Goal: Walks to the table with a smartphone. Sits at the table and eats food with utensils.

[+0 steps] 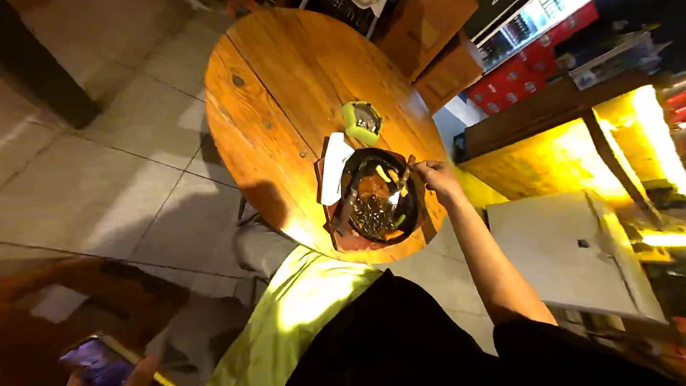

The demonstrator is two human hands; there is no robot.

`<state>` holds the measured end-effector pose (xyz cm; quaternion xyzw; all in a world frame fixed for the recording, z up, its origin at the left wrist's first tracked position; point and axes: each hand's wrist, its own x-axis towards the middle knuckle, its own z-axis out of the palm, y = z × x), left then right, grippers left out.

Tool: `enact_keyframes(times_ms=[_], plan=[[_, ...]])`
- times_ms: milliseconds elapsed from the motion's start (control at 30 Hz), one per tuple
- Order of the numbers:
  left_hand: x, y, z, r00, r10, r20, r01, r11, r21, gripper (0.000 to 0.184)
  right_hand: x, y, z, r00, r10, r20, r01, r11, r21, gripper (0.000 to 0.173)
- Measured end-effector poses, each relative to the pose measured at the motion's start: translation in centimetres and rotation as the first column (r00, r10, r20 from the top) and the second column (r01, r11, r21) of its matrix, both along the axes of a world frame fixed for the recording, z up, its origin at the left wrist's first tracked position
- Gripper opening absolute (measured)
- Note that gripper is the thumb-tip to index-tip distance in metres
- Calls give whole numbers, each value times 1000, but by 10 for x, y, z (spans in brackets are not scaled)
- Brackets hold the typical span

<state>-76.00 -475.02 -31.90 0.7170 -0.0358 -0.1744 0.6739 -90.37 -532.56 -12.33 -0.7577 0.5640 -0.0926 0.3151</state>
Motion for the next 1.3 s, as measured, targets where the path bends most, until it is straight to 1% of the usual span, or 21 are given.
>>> enact_keyframes(times_ms=[33,67,100,133,167,200,233,267,300,433,500,567,600,667,700,800,867,933,1067,1200,1300], plan=[[-12,-22,12,999,-29,42,26,998,62,76,-1,-2,-3,999,50,10,-50,999,-21,35],[-23,-60,49,987,49,-155,-11,972,234,58,1,-5,-4,995,95,23,-94,995,-31,41],[-27,-113,80,864,372,-339,-177,856,486,43,2,-9,-6,990,136,47,-134,990,-38,42],[-35,-72,44,974,-38,-224,77,982,169,39,1,-13,-10,982,166,85,-162,985,-55,40],[-52,-56,11,982,-128,-139,115,988,-99,37,-2,-18,-11,976,186,114,-180,982,-63,37],[-81,-58,4,977,9,-211,-50,980,-190,32,-12,-19,-13,972,198,128,-195,980,-36,34],[-102,-65,12,945,119,-305,-188,960,-209,27,-18,-16,-17,965,199,170,-204,979,9,32],[-113,-75,20,907,189,-376,-280,938,-203,24,-21,-14,-17,951,201,234,-212,977,20,31],[-121,-83,24,882,223,-416,-322,928,-186,25,-22,-14,-18,931,211,299,-228,973,23,32],[-155,-89,19,872,248,-422,-338,929,-151,33,-27,-14,-37,815,166,555,-248,966,76,25],[-163,-93,20,874,263,-408,-362,913,-189,28,-26,-14,-33,699,209,684,-315,949,32,18],[-169,-98,23,853,278,-443,-419,869,-262,18,-28,-13,-29,548,297,782,-377,922,-86,12],[-169,-99,22,845,268,-462,-436,845,-308,18,-32,-12,-26,486,361,796,-409,899,-158,17],[-163,-104,19,835,248,-490,-447,827,-342,23,-45,-7,-17,378,494,783,-458,835,-306,32],[-158,-108,19,828,249,-503,-450,829,-331,27,-51,-5,-10,326,555,765,-472,797,-377,35],[-139,-124,19,803,275,-529,-479,825,-300,36,-65,2,15,172,719,673,-466,662,-587,35],[-127,-130,10,786,297,-542,-506,812,-290,35,-71,9,27,111,791,601,-417,586,-695,33],[-116,-137,0,761,328,-560,-531,811,-247,34,-72,17,30,97,831,547,-370,540,-756,32],[-107,-143,-20,714,351,-606,-569,795,-211,32,-71,32,19,194,866,462,-321,501,-804,27],[-105,-145,-19,713,343,-611,-574,786,-229,33,-69,37,17,212,893,398,-324,448,-833,26],[-105,-145,-14,692,369,-620,-592,782,-196,32,-67,45,10,191,928,319,-305,365,-880,24]])
